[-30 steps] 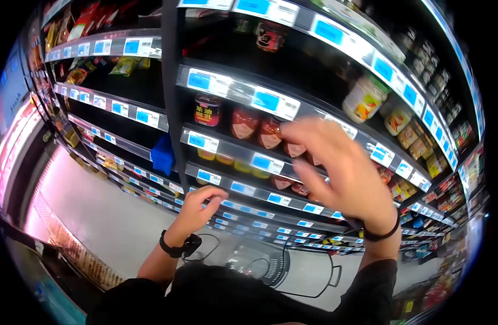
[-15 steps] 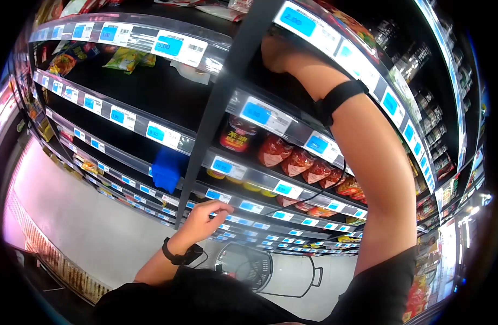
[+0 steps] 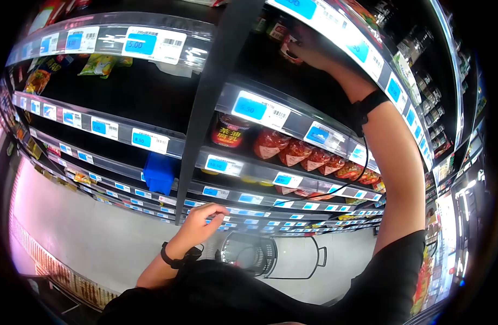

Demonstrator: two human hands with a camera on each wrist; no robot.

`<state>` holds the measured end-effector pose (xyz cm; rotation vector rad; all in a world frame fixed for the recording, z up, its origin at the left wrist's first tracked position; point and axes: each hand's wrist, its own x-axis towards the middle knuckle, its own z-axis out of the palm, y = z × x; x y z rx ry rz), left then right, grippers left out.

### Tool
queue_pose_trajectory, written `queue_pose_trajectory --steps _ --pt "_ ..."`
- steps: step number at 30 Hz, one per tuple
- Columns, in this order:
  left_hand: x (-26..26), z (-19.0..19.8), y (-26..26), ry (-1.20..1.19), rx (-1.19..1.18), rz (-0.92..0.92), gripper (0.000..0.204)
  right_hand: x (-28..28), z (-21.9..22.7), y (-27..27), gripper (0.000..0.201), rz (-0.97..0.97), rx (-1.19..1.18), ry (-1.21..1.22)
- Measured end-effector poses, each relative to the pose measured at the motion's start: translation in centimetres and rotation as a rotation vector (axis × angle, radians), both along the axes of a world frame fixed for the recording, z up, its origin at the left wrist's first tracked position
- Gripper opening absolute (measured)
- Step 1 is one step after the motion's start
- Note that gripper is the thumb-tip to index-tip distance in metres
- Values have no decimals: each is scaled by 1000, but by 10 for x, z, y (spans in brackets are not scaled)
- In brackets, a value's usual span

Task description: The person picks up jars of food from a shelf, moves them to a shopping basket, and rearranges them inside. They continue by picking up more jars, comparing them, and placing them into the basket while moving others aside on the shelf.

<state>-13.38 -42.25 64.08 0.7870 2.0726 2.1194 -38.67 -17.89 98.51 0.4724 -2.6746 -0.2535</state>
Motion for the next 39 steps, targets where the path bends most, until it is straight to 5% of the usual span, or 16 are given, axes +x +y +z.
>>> queue_pose_trajectory --steps 10,15,25,35,39 --pt "-3 0 5 45 -37 -59 15 14 13 18 84 279 -122 9" --pt "2 5 3 -10 -6 -98 16 41 3 18 63 90 -531 -138" --pt "0 19 24 14 -2 -194 16 125 -1 8 71 62 -427 -34" --pt "4 41 40 110 -5 -298 15 195 -34 16 66 317 -1439 -223" --pt "2 45 41 85 40 -387 20 211 -37 29 56 370 -1634 -139"
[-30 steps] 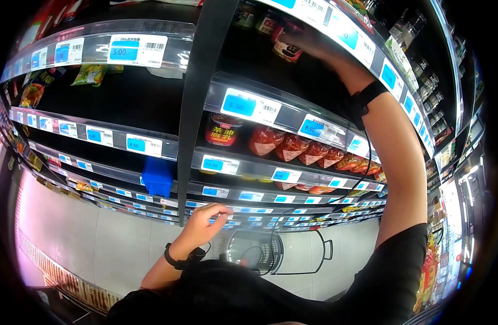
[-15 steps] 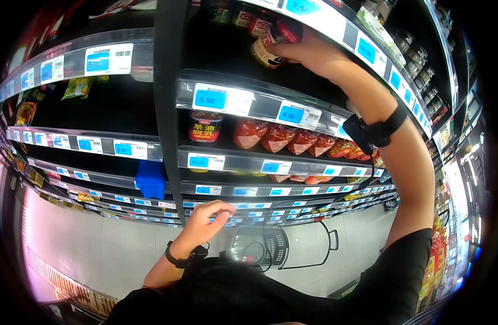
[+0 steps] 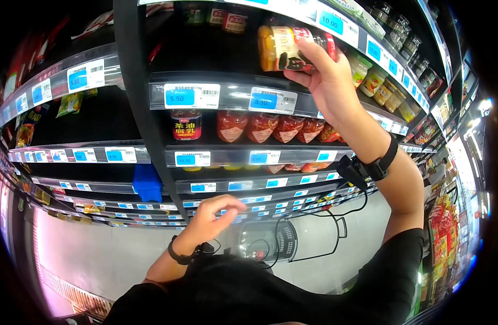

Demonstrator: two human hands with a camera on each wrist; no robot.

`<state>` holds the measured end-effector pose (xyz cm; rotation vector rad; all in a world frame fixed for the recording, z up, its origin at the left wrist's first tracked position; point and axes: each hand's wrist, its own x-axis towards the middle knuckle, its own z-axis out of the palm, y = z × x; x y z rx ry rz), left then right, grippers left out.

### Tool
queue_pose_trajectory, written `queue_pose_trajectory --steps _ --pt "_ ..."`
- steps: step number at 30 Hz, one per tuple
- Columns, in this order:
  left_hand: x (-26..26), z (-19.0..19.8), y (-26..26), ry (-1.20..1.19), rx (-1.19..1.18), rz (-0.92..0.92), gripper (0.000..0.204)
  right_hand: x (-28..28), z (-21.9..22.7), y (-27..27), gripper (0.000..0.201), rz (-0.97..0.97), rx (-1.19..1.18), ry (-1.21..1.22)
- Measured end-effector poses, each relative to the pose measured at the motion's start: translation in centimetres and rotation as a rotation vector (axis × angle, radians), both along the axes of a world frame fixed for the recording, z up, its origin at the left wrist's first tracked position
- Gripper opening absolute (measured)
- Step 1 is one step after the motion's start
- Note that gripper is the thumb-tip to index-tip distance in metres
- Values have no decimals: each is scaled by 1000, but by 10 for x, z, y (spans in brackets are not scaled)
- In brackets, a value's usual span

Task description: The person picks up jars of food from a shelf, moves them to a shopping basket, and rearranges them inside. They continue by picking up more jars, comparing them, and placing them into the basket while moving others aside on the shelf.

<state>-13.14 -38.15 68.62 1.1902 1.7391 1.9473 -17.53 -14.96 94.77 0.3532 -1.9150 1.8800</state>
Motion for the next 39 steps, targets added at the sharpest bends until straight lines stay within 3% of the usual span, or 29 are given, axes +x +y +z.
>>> queue_pose_trajectory --steps 1,4,6,7,10,11,14,17,18,19,20,22,23,25,28,33,36,39 --pt "0 -2 1 -104 60 -50 24 4 2 6 56 85 -43 -76" --pt "-5 -3 3 -424 259 -220 46 15 -4 14 61 141 117 -109" --pt "-11 14 3 -663 419 -373 65 28 -9 10 75 193 369 68" --pt "-10 23 3 -646 439 -416 94 38 -9 3 76 335 405 41" --pt "-1 52 10 -691 606 -541 114 57 -25 -22 78 600 595 106" --pt "1 71 8 -618 495 -459 131 64 -26 -33 78 612 681 107" --pt "3 70 -3 -666 438 -414 126 64 -35 -54 73 652 872 154" --pt "1 63 -12 -707 460 -416 121 45 -27 -55 79 634 1028 398" --pt "0 59 -15 -720 463 -419 120 40 -14 -51 83 612 1018 288" --pt "-5 45 -12 -630 529 -583 115 34 0 -47 87 585 1003 180" --pt "-1 40 -7 -599 638 -541 110 6 -1 -37 75 413 1093 440" --pt "10 41 -11 -615 621 -418 104 -30 17 -31 50 57 1292 584" --pt "11 40 -13 -596 582 -409 103 -43 18 -29 51 -117 1356 515" --pt "12 37 -20 -566 503 -390 103 -70 31 -32 55 -312 1577 141" --pt "12 29 -22 -529 451 -334 101 -129 35 -18 55 -412 1779 88" --pt "9 23 -27 -584 478 -367 97 -160 47 -19 59 -531 1899 59" --pt "8 15 -29 -581 447 -339 103 -183 32 -2 52 -521 1817 255" --pt "3 9 -25 -522 501 -304 102 -215 19 28 49 -376 1520 448"
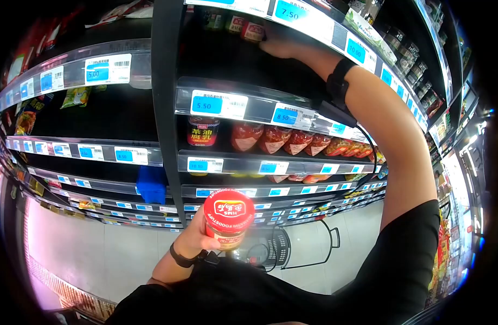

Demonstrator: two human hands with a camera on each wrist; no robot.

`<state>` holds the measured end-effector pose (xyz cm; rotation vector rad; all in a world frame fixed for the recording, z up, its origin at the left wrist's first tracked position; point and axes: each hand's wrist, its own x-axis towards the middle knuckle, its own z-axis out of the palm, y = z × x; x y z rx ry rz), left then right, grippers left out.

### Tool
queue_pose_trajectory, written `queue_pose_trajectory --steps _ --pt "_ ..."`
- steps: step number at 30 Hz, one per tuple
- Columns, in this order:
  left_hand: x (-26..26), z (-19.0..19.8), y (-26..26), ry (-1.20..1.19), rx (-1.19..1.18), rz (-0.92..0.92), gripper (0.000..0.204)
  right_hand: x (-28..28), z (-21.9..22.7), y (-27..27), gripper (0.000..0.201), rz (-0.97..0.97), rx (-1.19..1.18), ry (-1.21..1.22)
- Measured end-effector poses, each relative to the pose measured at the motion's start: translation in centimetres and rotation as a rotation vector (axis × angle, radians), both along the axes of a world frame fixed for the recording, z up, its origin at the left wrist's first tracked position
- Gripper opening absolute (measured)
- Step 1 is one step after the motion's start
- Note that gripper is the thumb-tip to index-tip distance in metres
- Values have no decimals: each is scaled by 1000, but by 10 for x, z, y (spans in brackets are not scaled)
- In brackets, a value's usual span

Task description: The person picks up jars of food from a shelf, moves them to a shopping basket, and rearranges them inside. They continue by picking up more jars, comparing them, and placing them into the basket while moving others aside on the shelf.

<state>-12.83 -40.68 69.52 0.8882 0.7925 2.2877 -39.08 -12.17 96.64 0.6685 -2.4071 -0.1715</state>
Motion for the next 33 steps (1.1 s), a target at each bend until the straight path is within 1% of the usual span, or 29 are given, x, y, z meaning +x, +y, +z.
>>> queue_pose_trajectory --steps 1,2,4,6,8,9,11,12,13,14,15,16,18,21,22,23,24,26,29,30,31,32,33 --pt "-1 0 0 2 0 8 102 1 2 -4 48 23 -33 16" --pt "-1 -2 0 1 2 15 101 0 7 -9 49 -60 4 27" --pt "1 -5 -1 -18 9 12 101 20 17 -27 51 -191 92 8" --pt "2 -6 -3 -43 18 -4 101 36 23 -38 53 -282 191 -41" --pt "1 -9 -5 -42 23 -18 100 17 17 -24 57 -284 153 -81" --pt "1 -11 -6 -42 23 -25 100 18 16 -29 58 -285 130 -101" --pt "3 -14 -7 -84 17 5 99 29 10 -30 63 -248 -190 -300" --pt "5 -15 -8 -105 10 16 99 44 7 -36 66 -231 -356 -397" --pt "5 -14 -8 -90 5 58 98 61 7 -45 67 -268 -356 -411" --pt "3 -14 -9 -92 13 40 94 78 8 -54 69 -307 -354 -425" --pt "0 -15 -11 -93 21 24 91 84 7 -54 68 -321 -365 -426" --pt "-2 -18 -12 -94 18 38 92 89 7 -54 67 -335 -375 -426" --pt "1 -6 -9 -104 8 78 93 95 0 -44 61 -314 -423 -406" --pt "3 2 -6 -109 -11 121 91 157 27 -68 47 -103 -169 -243" --pt "5 2 -3 -122 -14 120 91 170 29 -74 39 -154 -68 -178" --pt "6 2 0 -130 -17 121 90 154 22 -57 37 -60 156 -2" --pt "7 2 2 -127 -17 113 89 120 11 -30 36 37 381 179" --pt "14 1 6 -124 -33 104 89 112 7 -18 34 -2 777 425" --pt "25 -2 10 -123 -45 103 91 94 5 -14 33 -465 1342 766" --pt "30 0 12 -127 -56 103 92 83 7 -12 33 -511 1397 784" --pt "33 0 12 -130 -66 105 92 73 8 -13 33 -503 1395 777" --pt "33 -8 12 -120 -3 40 88 62 10 -14 34 -474 1372 760" --pt "38 -9 11 -139 -45 73 87 53 8 -16 34 -430 1347 745"
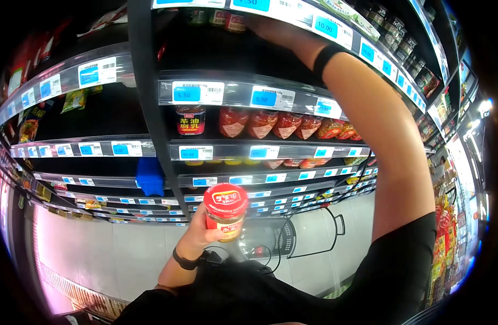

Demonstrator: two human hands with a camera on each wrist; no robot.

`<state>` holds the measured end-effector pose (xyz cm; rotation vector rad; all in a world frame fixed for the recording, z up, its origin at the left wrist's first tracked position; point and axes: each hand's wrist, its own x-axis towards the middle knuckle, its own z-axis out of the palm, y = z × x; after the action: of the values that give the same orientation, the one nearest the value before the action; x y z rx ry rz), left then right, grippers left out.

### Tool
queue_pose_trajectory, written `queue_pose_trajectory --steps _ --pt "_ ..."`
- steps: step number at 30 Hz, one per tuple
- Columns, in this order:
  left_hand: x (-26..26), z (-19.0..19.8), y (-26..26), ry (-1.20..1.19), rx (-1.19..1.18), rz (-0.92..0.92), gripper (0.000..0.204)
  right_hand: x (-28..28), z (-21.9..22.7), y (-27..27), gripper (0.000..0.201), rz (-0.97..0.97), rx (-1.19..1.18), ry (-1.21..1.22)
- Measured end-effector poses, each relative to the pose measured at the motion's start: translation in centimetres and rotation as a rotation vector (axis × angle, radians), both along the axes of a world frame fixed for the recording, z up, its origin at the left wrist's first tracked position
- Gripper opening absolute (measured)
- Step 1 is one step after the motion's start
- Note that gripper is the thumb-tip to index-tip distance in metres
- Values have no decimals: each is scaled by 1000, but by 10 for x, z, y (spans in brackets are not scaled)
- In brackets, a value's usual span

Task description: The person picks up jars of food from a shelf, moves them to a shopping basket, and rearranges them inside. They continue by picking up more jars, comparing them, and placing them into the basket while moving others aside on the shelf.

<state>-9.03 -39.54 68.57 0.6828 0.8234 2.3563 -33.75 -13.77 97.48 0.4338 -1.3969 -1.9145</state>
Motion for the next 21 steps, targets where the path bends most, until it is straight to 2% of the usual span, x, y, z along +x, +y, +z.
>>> queue_pose_trajectory --steps 6,14,18,20,21 --pt "8 -10 -1 67 -56 40 89 -78 -12 -15 35 96 -58 -198" --pt "1 -15 -17 72 -60 80 88 -158 -22 -7 37 122 86 -173" --pt "-4 -15 -20 51 -100 108 87 -184 -23 38 40 553 -231 -318" --pt "-9 -14 -20 54 -119 118 86 -184 -15 44 41 496 -92 -307" --pt "-10 -16 -21 45 -120 114 85 -158 -1 33 42 332 124 -260"
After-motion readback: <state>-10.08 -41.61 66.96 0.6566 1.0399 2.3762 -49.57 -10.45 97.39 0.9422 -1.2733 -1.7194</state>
